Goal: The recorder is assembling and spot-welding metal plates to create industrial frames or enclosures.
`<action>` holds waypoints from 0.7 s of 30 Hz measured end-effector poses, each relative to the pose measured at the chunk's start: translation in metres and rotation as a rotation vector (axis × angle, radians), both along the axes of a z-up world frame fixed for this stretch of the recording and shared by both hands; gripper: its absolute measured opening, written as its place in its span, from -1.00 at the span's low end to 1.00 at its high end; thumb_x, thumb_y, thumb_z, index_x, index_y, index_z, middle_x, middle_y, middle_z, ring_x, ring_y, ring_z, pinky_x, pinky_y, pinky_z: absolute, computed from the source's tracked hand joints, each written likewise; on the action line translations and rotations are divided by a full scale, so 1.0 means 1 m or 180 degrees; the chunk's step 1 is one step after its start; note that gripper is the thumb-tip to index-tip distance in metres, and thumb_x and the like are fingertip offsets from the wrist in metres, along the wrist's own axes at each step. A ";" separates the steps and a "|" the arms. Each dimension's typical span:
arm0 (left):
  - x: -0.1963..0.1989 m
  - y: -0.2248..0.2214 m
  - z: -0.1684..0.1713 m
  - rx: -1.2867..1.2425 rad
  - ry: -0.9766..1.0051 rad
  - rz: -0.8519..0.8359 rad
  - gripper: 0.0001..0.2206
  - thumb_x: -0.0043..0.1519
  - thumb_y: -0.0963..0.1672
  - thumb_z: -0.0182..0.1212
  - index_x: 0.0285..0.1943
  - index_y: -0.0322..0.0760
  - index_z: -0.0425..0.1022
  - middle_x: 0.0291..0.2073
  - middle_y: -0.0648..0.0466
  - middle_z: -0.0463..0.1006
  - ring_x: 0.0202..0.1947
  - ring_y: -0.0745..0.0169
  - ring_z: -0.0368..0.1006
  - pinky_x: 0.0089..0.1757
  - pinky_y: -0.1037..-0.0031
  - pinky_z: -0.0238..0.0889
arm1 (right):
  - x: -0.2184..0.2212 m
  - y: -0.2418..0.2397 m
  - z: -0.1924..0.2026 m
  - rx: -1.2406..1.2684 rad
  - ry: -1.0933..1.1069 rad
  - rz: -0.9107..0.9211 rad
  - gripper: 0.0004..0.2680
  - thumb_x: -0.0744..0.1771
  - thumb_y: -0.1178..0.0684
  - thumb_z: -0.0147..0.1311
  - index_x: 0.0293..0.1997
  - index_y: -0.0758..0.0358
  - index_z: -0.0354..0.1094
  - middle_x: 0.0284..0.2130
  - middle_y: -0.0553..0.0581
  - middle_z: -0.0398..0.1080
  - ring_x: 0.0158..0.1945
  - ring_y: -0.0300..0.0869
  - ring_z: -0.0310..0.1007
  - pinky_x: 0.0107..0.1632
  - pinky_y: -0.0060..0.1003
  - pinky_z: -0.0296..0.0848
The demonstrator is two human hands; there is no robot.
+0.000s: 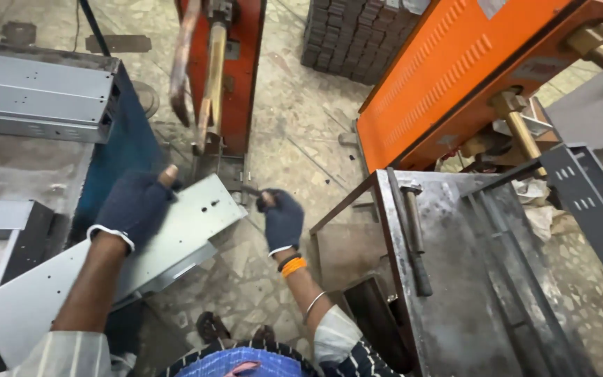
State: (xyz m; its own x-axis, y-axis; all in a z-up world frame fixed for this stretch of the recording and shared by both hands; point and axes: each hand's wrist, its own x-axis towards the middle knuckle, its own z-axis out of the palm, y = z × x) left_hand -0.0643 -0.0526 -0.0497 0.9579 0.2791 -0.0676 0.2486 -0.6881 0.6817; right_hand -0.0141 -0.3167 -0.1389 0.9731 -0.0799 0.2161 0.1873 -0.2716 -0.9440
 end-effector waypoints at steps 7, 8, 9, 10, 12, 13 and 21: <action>0.011 -0.112 -0.002 0.0327 0.0081 -0.0781 -0.28 0.25 0.12 0.23 0.61 -0.02 0.18 -0.04 -0.32 0.59 -0.05 -0.37 0.52 -0.06 0.05 0.35 | 0.026 -0.043 0.063 -0.0364 -0.0638 0.0645 -0.92 0.29 0.17 0.15 -0.24 0.31 0.54 -0.42 0.18 0.54 -0.33 -0.12 0.54 -0.21 -0.25 0.48; 0.011 -0.127 0.001 0.0341 0.0120 -0.0809 -0.33 0.24 0.08 0.21 0.57 -0.01 0.23 -0.01 -0.31 0.57 -0.03 -0.37 0.51 -0.05 0.04 0.34 | 0.022 -0.045 0.073 -0.0676 -0.0626 0.1072 -0.91 0.28 0.17 0.15 -0.22 0.29 0.55 -0.39 0.18 0.55 -0.29 -0.10 0.56 -0.19 -0.24 0.49; 0.011 -0.143 0.003 0.0360 0.0171 -0.0856 -0.38 0.22 0.04 0.19 0.53 0.01 0.27 0.01 -0.29 0.56 -0.01 -0.37 0.50 -0.04 0.03 0.32 | 0.017 -0.049 0.082 -0.0981 -0.0589 0.1483 -0.89 0.28 0.17 0.15 -0.20 0.28 0.57 -0.35 0.17 0.57 -0.25 -0.09 0.58 -0.16 -0.22 0.50; 0.009 -0.154 0.006 0.0360 0.0177 -0.0936 -0.38 0.22 0.04 0.19 0.53 0.01 0.27 0.01 -0.29 0.56 -0.01 -0.37 0.50 -0.04 0.03 0.32 | 0.010 -0.062 0.081 -0.0986 -0.0566 0.1406 -0.89 0.28 0.17 0.15 -0.20 0.28 0.57 -0.35 0.17 0.57 -0.25 -0.09 0.58 -0.16 -0.22 0.50; 0.003 -0.169 0.015 -0.0072 0.0218 -0.0891 -0.64 0.24 0.04 0.12 0.13 -0.05 0.60 -0.04 -0.24 0.58 -0.02 -0.34 0.48 -0.07 0.04 0.32 | -0.006 -0.084 0.081 -0.0890 -0.0384 0.1692 -0.87 0.30 0.21 0.12 -0.11 0.31 0.51 -0.29 0.21 0.56 -0.17 -0.06 0.57 -0.08 -0.19 0.48; 0.005 -0.173 0.005 -0.0069 0.0218 -0.0954 -0.64 0.24 0.04 0.12 0.13 -0.05 0.60 -0.04 -0.24 0.58 -0.02 -0.34 0.48 -0.07 0.04 0.32 | -0.008 -0.105 0.058 -0.0892 -0.0376 0.1630 -0.87 0.30 0.21 0.12 -0.11 0.31 0.51 -0.29 0.21 0.56 -0.17 -0.06 0.57 -0.08 -0.19 0.48; 0.014 -0.181 0.002 -0.0637 0.0050 -0.1614 -0.64 0.30 -0.03 0.10 -0.20 -0.50 0.60 -0.39 -0.29 0.64 -0.32 -0.15 0.58 -0.20 0.18 0.34 | -0.101 -0.197 -0.050 -0.0182 0.0784 0.1317 -0.60 0.16 0.36 0.01 0.12 0.33 0.37 -0.06 0.12 0.52 0.07 -0.16 0.49 0.12 -0.30 0.41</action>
State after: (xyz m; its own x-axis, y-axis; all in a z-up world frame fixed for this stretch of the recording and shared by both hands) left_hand -0.0500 -0.2337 -0.0479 0.9675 -0.2375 -0.0873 -0.0696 -0.5815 0.8106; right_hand -0.1150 -0.5132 -0.1894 0.9434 0.3300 -0.0319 0.0635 -0.2742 -0.9596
